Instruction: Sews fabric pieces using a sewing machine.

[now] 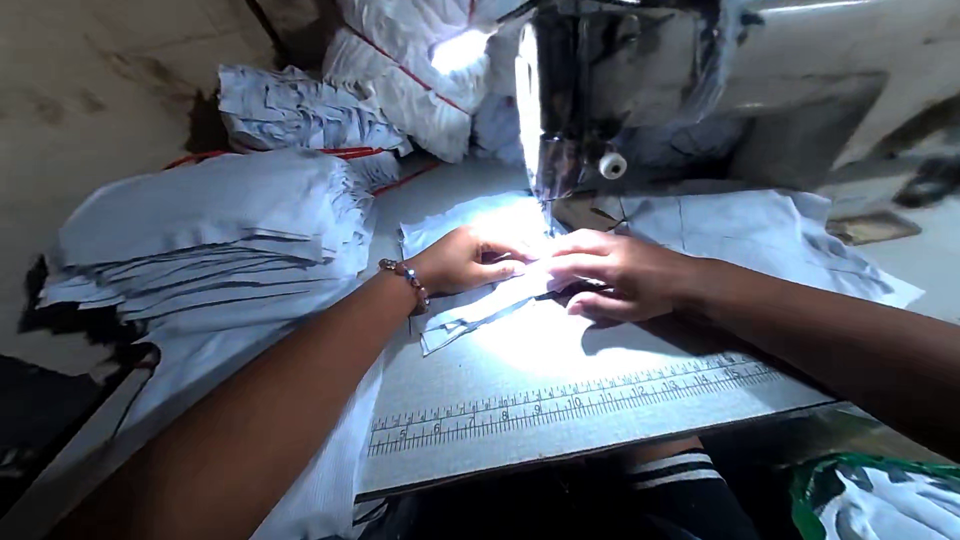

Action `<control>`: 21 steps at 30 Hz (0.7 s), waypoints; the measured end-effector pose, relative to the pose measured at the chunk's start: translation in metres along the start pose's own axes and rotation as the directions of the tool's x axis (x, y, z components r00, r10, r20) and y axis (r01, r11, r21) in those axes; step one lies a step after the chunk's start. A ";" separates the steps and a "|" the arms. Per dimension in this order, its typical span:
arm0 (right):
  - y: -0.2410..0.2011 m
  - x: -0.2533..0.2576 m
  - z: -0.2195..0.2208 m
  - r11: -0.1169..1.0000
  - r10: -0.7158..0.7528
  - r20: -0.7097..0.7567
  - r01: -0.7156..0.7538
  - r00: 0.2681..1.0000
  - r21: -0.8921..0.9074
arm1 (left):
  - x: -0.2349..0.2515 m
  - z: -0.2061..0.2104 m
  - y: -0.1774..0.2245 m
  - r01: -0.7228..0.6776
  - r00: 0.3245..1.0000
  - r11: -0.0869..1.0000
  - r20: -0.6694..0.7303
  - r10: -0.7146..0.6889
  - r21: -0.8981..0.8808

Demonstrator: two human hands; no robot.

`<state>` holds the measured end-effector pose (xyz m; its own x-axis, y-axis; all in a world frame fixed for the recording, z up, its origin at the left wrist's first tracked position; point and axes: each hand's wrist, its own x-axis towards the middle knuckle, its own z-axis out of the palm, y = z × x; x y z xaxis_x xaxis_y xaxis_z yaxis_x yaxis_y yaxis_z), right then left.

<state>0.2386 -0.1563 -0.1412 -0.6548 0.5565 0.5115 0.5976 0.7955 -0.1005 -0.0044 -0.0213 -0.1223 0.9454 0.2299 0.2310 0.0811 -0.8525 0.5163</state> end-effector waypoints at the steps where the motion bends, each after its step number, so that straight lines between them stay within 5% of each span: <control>1: -0.003 0.002 0.002 1.000 0.003 0.006 -0.003 1.000 -0.002 | 0.001 0.000 0.006 0.061 0.998 0.998 -0.003 -0.061 0.014; 7: 0.009 -0.002 0.004 0.986 0.139 0.036 -0.141 0.990 0.088 | 0.012 0.004 0.031 0.261 0.965 0.962 -0.048 -0.257 0.084; 15: 0.020 -0.005 -0.007 0.958 0.275 0.086 -0.281 0.958 0.058 | 0.017 0.003 0.030 0.355 0.934 0.922 -0.023 -0.356 0.155; 21: 0.006 -0.002 0.000 0.983 0.174 0.048 -0.176 0.984 0.048 | 0.018 0.003 0.029 0.404 0.914 0.903 -0.046 -0.402 0.144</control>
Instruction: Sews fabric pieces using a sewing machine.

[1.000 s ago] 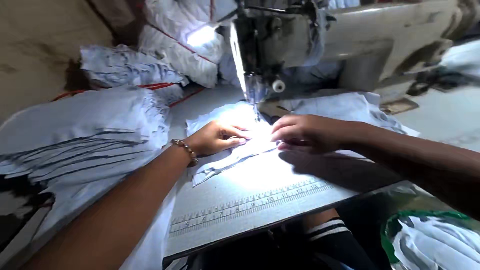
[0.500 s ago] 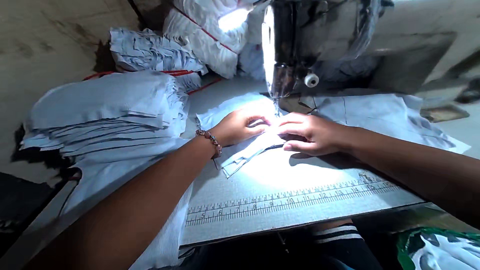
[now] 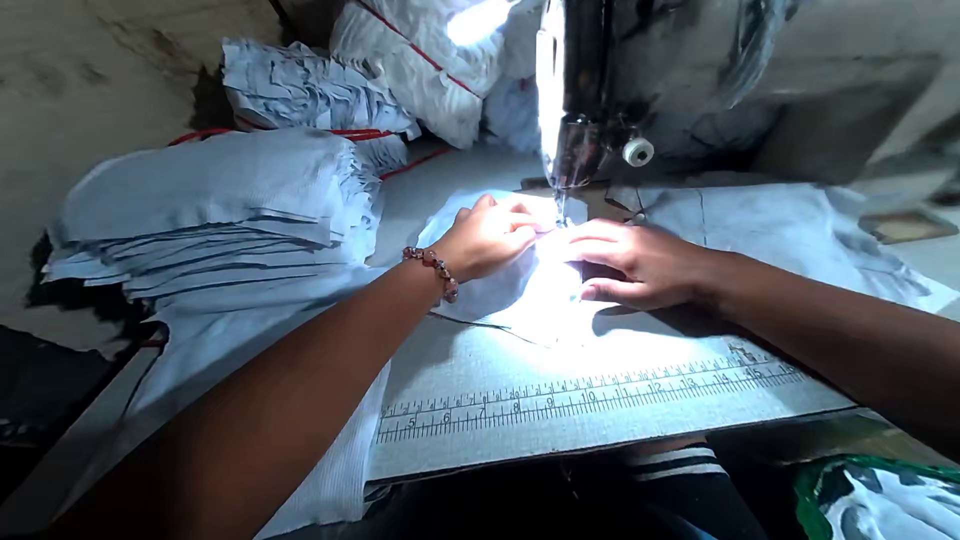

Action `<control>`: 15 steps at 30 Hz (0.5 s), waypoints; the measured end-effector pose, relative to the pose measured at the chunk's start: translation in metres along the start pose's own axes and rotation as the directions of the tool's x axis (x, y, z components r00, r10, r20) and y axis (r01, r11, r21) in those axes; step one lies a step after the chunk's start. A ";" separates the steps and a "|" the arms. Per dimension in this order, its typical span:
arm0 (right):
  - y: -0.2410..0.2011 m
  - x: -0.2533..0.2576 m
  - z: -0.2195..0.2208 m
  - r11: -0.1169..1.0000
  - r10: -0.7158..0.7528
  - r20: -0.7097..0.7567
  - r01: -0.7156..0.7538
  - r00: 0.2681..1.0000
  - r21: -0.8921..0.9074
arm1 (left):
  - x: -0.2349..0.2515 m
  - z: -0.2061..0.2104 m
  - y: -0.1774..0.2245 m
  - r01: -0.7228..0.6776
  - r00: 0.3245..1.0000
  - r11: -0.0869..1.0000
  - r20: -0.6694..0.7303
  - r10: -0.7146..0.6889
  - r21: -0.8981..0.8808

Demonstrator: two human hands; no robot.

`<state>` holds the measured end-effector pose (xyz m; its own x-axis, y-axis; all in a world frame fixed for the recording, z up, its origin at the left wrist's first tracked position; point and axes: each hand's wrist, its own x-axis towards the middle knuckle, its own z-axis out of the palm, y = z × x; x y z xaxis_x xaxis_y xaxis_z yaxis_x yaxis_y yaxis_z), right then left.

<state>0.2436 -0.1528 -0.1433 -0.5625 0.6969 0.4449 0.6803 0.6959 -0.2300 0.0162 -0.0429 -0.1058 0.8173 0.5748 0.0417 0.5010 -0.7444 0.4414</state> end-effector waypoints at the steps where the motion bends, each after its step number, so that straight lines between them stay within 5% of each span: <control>1: 0.000 0.000 0.001 1.000 0.010 0.011 -0.010 1.000 0.020 | -0.001 -0.001 0.000 -0.008 1.000 1.000 -0.015 0.008 -0.004; 6: 0.009 0.001 -0.004 0.999 0.035 0.012 -0.035 0.999 0.019 | -0.006 -0.009 -0.025 -0.441 0.892 0.863 -0.228 0.391 -0.247; 10: 0.010 0.000 -0.007 0.990 0.140 0.059 -0.141 0.988 0.017 | -0.015 -0.008 -0.026 -0.316 0.915 0.815 0.070 0.396 -0.485; 15: 0.006 -0.001 -0.002 0.992 0.077 -0.001 -0.077 0.997 -0.098 | -0.012 -0.005 -0.027 -0.259 0.943 0.854 0.075 0.325 -0.451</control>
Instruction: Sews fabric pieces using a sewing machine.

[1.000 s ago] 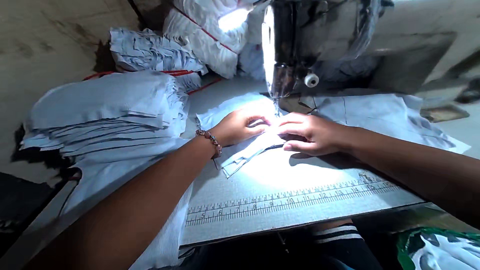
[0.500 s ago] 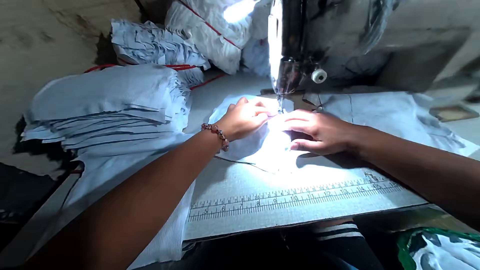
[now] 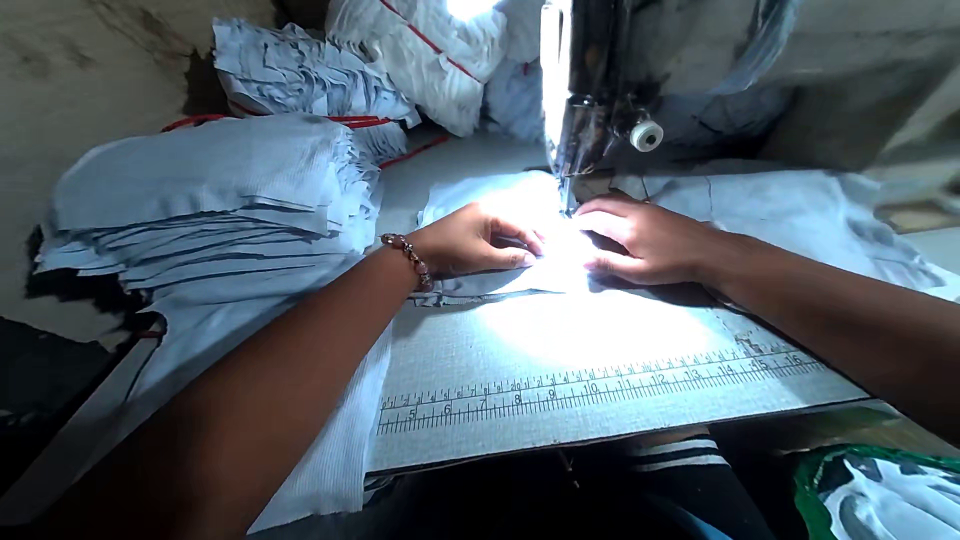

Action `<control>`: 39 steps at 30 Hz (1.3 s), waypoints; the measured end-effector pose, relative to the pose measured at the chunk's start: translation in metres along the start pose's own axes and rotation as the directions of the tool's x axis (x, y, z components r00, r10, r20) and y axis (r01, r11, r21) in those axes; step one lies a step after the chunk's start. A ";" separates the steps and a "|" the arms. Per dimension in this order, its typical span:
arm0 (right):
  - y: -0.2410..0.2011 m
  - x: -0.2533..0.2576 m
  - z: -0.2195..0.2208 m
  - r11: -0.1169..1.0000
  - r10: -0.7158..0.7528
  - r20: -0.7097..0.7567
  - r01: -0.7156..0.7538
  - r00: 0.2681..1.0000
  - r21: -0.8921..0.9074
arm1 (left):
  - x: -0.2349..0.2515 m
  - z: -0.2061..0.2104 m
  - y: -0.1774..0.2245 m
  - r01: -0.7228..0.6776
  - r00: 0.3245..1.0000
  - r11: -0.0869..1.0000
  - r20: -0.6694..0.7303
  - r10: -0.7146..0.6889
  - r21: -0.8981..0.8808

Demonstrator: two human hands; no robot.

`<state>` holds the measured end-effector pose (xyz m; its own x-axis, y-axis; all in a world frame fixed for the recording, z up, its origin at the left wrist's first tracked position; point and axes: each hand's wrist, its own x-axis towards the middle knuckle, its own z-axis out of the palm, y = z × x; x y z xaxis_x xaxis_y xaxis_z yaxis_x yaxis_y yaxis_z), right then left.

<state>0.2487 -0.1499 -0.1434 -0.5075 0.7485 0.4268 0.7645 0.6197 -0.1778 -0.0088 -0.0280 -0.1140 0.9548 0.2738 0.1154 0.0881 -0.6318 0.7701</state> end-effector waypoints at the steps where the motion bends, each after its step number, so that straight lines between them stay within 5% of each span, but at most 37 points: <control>1: -0.007 0.000 0.003 0.998 -0.065 -0.050 0.064 0.997 -0.018 | 0.002 0.001 0.000 -0.001 1.000 1.000 -0.019 0.001 0.006; 4: -0.034 0.006 0.007 0.981 -0.194 -0.057 0.195 0.979 0.002 | 0.006 0.003 0.002 0.055 0.996 0.998 -0.065 -0.054 0.025; 10: -0.028 0.006 0.011 0.984 -0.174 -0.041 0.175 0.984 0.024 | 0.012 0.004 0.004 0.044 0.996 0.958 -0.083 -0.022 0.285; 26: 0.009 -0.003 -0.001 0.996 0.077 0.060 -0.075 0.995 -0.040 | 0.015 0.008 0.014 0.109 0.994 0.798 -0.069 -0.084 0.593; 32: -0.014 -0.003 0.002 0.990 -0.143 -0.065 0.143 0.988 0.001 | 0.009 0.010 -0.011 -0.249 0.942 0.838 -0.080 0.326 0.486; 39: -0.013 0.000 0.005 0.996 -0.076 -0.026 0.077 0.997 0.048 | 0.013 0.006 0.006 -0.044 0.996 0.870 -0.044 0.075 0.491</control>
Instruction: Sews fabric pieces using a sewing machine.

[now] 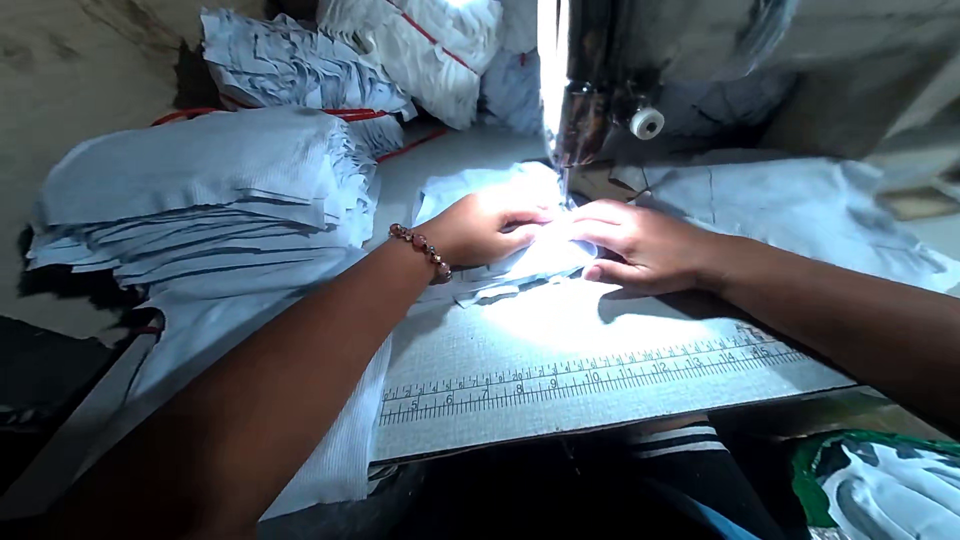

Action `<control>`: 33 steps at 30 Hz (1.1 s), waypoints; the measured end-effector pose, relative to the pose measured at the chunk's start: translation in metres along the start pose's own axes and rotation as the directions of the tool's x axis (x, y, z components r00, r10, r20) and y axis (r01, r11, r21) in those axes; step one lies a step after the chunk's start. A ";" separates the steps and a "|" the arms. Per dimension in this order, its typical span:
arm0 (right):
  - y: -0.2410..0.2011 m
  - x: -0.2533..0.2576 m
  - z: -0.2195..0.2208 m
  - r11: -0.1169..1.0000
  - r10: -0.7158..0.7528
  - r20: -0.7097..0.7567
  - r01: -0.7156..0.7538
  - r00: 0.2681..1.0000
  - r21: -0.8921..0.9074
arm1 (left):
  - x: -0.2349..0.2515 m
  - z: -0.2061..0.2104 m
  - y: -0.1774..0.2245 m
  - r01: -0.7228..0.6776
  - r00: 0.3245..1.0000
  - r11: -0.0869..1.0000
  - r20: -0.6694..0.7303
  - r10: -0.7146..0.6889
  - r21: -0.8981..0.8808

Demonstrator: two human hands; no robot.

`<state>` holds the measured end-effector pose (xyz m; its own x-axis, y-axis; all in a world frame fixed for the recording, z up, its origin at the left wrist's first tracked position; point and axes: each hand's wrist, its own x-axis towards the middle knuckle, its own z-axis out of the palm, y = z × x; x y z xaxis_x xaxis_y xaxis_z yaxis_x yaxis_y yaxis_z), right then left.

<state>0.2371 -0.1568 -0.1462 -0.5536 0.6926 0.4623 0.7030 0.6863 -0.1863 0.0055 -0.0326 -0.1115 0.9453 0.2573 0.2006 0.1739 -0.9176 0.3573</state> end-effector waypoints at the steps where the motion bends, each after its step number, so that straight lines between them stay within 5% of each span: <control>1: 0.005 -0.001 -0.001 0.999 0.032 0.019 -0.032 0.999 -0.016 | 0.000 -0.001 0.001 0.017 1.000 1.000 0.010 -0.017 0.025; 7: 0.016 -0.003 -0.010 0.992 0.090 -0.006 -0.090 0.996 -0.092 | -0.003 -0.006 0.001 -0.044 0.998 0.996 -0.032 0.047 0.077; 13: 0.005 -0.004 -0.006 0.995 0.073 0.028 -0.075 0.997 0.071 | -0.006 0.004 -0.005 -0.192 0.974 0.962 -0.084 0.211 0.192; 22: 0.001 -0.003 -0.003 0.995 -0.058 -0.038 0.061 0.998 0.078 | -0.007 0.010 -0.009 -0.243 0.962 0.967 -0.151 0.229 -0.081; 28: 0.012 -0.005 -0.004 1.000 0.021 -0.006 -0.020 1.000 0.018 | -0.006 0.007 -0.011 -0.149 0.980 0.985 -0.145 0.136 -0.088; 33: -0.003 0.007 0.002 0.997 -0.072 -0.100 0.069 0.992 -0.029 | 0.000 -0.005 0.003 0.134 0.987 0.979 -0.073 -0.146 -0.155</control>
<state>0.2301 -0.1534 -0.1436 -0.5552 0.6157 0.5592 0.6758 0.7258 -0.1282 0.0050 -0.0334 -0.1058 0.8870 0.4102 0.2119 0.2540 -0.8168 0.5180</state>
